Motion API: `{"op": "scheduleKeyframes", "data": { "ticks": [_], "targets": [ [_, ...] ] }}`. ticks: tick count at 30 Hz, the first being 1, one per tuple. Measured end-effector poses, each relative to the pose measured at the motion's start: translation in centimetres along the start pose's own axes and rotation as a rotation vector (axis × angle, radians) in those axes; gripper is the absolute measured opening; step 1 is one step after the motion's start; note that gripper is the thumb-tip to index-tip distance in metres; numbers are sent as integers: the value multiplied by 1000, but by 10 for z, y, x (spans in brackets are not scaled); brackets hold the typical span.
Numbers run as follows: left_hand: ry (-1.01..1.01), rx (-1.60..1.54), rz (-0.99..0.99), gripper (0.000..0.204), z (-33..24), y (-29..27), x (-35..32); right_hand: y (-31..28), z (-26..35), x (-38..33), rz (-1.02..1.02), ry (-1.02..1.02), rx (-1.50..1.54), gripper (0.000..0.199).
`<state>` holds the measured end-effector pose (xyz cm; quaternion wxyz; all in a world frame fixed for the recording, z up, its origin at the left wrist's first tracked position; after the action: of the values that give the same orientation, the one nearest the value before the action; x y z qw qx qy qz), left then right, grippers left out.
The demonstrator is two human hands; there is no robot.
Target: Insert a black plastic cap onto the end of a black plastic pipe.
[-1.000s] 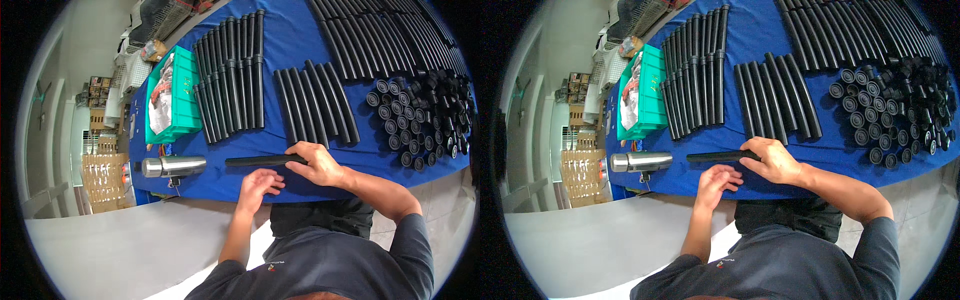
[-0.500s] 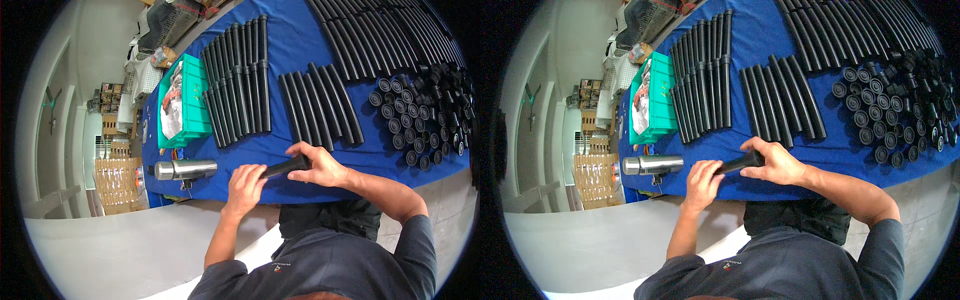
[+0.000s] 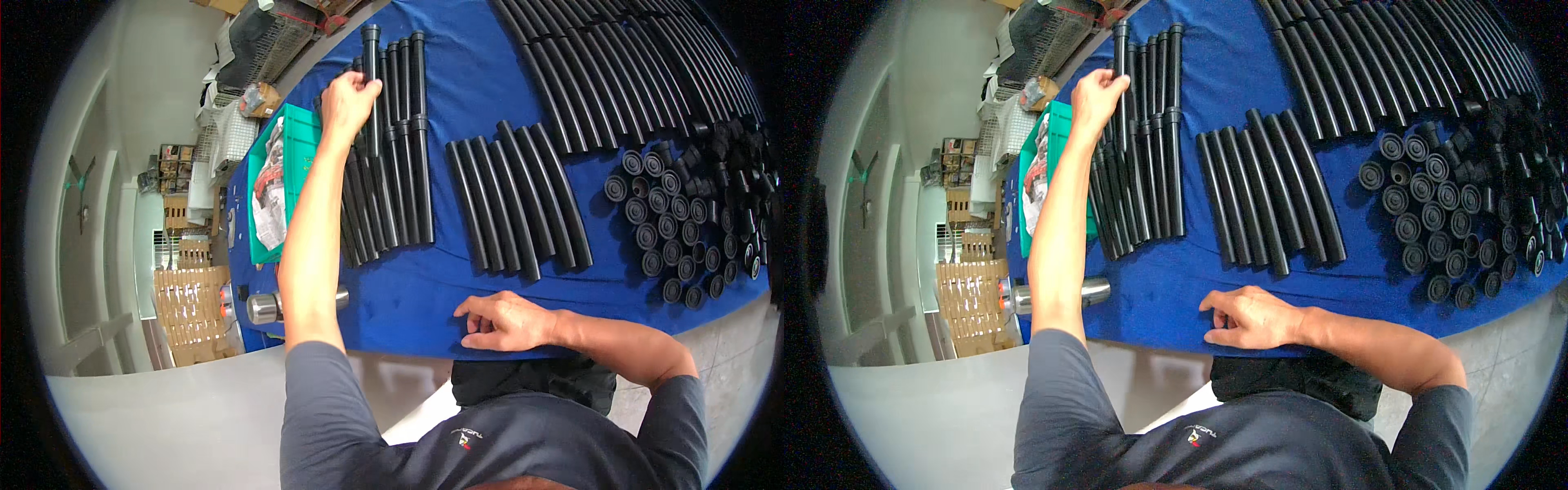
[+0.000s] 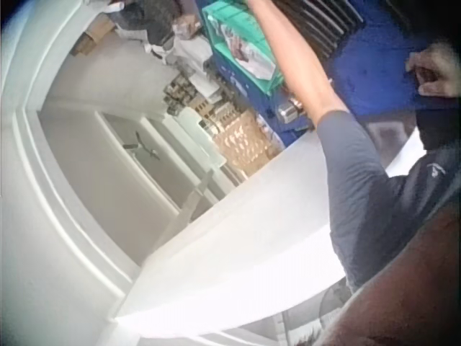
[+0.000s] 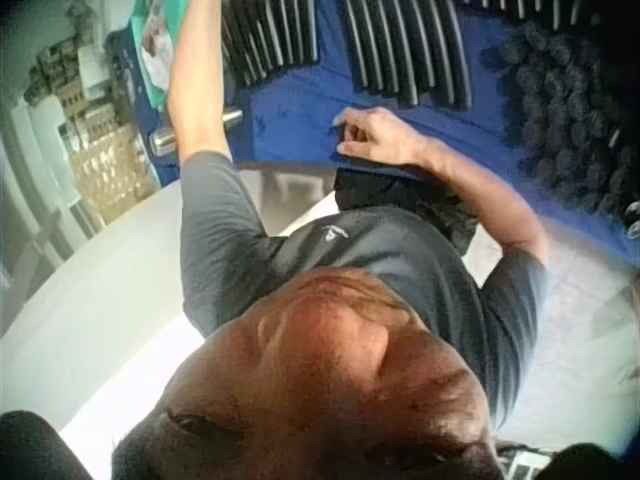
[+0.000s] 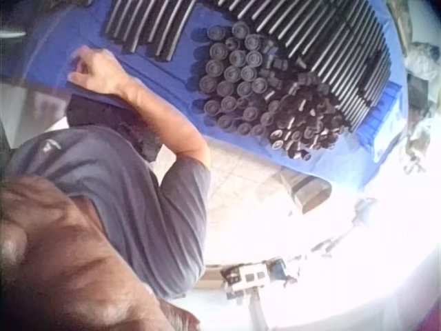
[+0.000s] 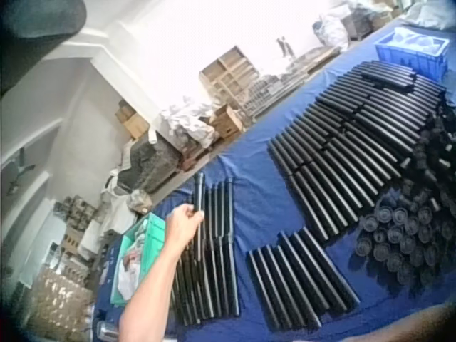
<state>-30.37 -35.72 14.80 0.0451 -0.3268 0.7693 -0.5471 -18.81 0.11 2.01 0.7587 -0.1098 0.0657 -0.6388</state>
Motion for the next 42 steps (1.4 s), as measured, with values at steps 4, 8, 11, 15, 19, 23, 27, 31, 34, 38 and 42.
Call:
{"op": "scheduleKeyframes", "data": {
  "ticks": [4, 8, 11, 15, 19, 23, 27, 31, 34, 38, 42],
  "targets": [
    [-169, 139, 67, 52, 28, 42, 59, -3, -1, 1, -24, -15, 23, 46],
    [-255, 199, 80, 52, 48, 67, 80, -4, -3, 2, -3, -2, 60, 46],
    [-359, 277, 156, 55, 60, 77, 84, 0, -5, 3, 55, 28, 76, 46],
    [-380, 320, 148, 54, 63, 83, 87, -3, -4, 4, 18, 8, 79, 46],
    [-376, 388, 185, 49, 62, 88, 88, -4, -4, 4, 30, 9, 99, 46],
    [-404, 400, 166, 49, 60, 88, 86, -3, -5, 5, 60, 25, 104, 46],
    [-387, 402, 132, 50, 55, 84, 83, -4, -5, 5, 16, -4, 111, 44],
    [-383, 368, 127, 42, 51, 81, 77, -3, -6, 6, -2, -10, 111, 41],
    [-379, 374, 121, 56, 47, 73, 72, -2, -6, 5, -23, -27, 99, 41],
    [-176, 254, 8, 51, 19, 59, 55, 0, -6, 3, -6, -30, 64, 39],
    [43, -121, -80, 38, -29, 49, -7, 1, -1, 2, -4, -117, -15, 32]
  ]
}}
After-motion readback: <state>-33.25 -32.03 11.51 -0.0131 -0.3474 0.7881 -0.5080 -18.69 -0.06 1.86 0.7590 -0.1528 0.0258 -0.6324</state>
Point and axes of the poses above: each hand's wrist, its own x-axis towards the middle knuckle, its own y-axis out of the palm, z = x × y, the point moved 5 cm from there along x, towards the middle knuckle, and after that the axes turned 12 degrees about -x, right-handed, at the moved point
